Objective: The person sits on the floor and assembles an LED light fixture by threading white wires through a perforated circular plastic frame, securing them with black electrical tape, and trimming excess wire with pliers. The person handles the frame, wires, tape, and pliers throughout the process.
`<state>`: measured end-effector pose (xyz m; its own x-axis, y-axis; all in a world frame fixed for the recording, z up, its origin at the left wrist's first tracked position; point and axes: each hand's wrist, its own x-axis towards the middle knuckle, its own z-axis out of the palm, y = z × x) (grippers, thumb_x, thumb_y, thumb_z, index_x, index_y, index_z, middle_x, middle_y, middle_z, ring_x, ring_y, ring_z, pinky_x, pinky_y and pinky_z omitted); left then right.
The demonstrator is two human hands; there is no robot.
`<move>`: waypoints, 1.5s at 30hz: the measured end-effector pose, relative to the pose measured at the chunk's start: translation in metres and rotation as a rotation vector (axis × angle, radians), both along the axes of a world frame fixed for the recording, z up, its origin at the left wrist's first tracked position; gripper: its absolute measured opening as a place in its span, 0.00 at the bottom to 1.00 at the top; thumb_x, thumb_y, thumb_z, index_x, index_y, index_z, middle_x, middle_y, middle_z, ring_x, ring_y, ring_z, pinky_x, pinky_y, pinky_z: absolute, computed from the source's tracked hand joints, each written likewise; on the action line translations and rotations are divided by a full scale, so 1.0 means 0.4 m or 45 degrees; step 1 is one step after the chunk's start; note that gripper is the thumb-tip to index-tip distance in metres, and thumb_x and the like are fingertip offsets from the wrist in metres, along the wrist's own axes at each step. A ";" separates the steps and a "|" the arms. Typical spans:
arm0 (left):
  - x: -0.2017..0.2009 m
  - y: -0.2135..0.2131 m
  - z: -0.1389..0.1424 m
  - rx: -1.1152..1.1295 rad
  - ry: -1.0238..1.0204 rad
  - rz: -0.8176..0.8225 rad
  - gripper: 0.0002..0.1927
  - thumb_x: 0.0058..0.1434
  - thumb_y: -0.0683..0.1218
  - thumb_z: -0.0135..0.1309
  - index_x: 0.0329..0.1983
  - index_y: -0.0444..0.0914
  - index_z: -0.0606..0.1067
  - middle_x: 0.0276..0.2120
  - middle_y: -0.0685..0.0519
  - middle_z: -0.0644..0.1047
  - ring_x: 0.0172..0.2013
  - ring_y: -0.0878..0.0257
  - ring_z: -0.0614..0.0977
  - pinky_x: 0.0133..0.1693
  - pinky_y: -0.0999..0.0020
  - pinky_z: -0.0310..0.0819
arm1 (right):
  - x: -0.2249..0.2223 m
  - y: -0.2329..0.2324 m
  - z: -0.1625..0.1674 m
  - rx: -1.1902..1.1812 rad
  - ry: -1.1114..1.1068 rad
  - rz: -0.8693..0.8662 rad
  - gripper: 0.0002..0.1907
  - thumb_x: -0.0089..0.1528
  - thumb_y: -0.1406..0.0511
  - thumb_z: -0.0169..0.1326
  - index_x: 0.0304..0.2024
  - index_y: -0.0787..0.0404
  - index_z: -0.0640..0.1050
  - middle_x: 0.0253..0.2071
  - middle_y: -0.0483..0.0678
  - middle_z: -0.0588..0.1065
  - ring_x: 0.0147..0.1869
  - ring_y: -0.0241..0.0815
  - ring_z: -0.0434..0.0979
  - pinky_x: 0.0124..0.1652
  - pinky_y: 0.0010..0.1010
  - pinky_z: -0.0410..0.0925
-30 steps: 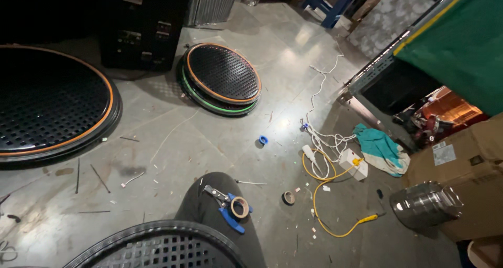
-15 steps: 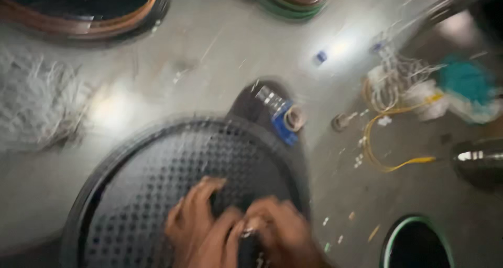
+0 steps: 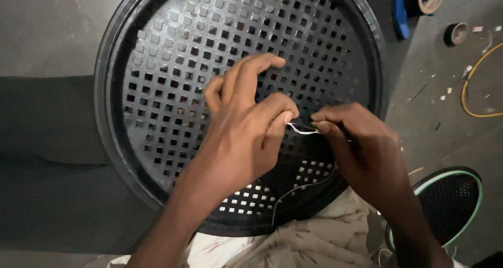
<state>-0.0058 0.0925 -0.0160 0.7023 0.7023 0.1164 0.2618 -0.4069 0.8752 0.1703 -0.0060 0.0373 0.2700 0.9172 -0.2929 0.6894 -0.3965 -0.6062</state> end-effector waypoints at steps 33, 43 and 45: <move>0.004 0.040 0.021 -0.085 -0.036 0.269 0.07 0.66 0.44 0.54 0.43 0.38 0.78 0.49 0.50 0.80 0.52 0.54 0.80 0.57 0.57 0.65 | 0.259 0.091 -0.021 0.604 -0.502 -0.295 0.10 0.66 0.71 0.56 0.51 0.63 0.78 0.49 0.55 0.71 0.51 0.48 0.74 0.49 0.35 0.69; 0.013 0.034 0.023 -0.035 -0.039 0.264 0.07 0.65 0.44 0.54 0.43 0.37 0.78 0.47 0.49 0.81 0.51 0.54 0.81 0.55 0.58 0.65 | 0.305 0.092 -0.105 0.595 -0.555 -0.024 0.11 0.64 0.69 0.65 0.50 0.61 0.82 0.60 0.54 0.69 0.64 0.54 0.72 0.59 0.38 0.67; 0.018 0.037 0.032 -0.022 -0.070 0.243 0.08 0.65 0.45 0.54 0.43 0.37 0.78 0.47 0.49 0.80 0.51 0.55 0.81 0.56 0.59 0.66 | 0.299 0.096 -0.111 0.603 -0.584 -0.055 0.10 0.66 0.69 0.65 0.49 0.61 0.81 0.61 0.53 0.70 0.64 0.52 0.72 0.61 0.37 0.67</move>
